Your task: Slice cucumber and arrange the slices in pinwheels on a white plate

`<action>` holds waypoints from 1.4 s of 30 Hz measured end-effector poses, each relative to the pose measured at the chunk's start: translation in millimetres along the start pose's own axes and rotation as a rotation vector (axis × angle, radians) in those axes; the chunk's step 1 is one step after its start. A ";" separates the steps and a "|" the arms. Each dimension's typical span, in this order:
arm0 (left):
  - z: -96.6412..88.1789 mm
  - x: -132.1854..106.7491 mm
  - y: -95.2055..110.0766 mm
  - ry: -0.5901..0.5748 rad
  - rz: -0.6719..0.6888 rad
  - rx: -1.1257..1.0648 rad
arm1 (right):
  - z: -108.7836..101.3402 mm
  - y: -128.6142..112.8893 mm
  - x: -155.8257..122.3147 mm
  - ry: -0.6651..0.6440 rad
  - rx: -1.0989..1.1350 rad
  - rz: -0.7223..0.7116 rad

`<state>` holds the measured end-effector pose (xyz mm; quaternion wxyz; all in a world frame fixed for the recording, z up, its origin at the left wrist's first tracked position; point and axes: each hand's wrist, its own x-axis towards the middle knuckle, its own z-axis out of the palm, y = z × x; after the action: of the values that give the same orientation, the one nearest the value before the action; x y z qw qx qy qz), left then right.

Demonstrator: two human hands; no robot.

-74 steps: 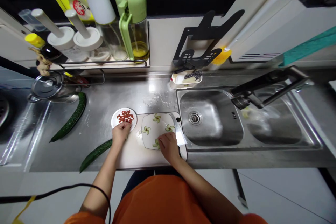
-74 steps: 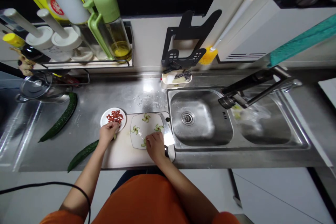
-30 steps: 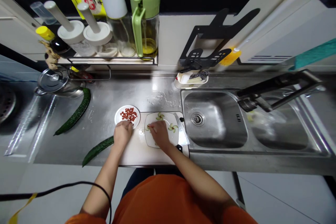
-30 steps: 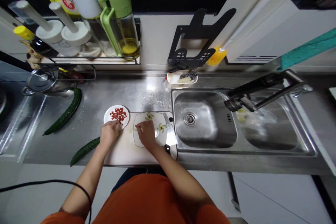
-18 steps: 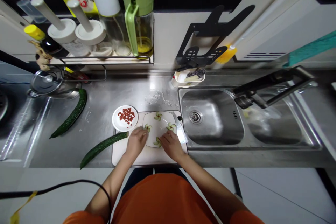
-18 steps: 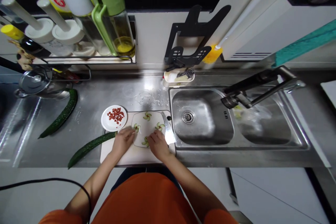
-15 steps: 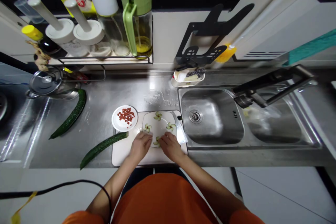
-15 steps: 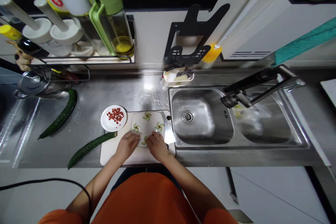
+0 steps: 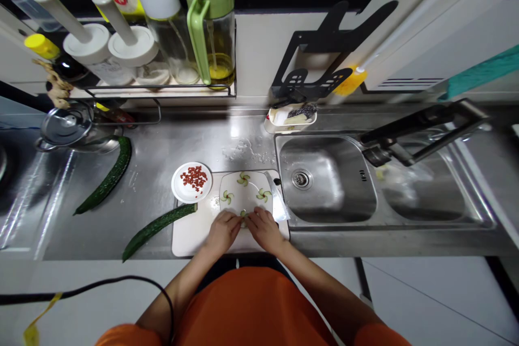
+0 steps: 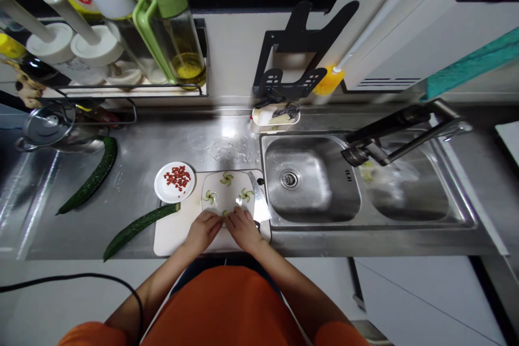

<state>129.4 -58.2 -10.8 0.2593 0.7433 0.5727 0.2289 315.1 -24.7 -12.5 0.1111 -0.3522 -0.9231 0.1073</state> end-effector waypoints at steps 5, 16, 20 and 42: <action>-2.0 1.0 1.9 -0.024 0.024 0.041 | 1.7 -0.4 -0.2 0.000 -0.012 -0.008; -3.7 2.8 4.4 -0.038 0.042 0.088 | -7.9 1.5 -4.1 0.055 0.085 0.114; -3.0 2.2 3.1 -0.043 0.043 0.080 | -5.4 -2.7 -6.2 0.051 0.096 0.100; -28.2 -11.6 -16.3 0.230 -0.599 -0.360 | -17.5 26.6 -26.5 0.313 0.287 0.673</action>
<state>96.7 -62.5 -0.4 0.3752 0.4544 0.7411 0.3218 355.9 -21.0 -6.6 0.2573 -0.6278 -0.7037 0.2108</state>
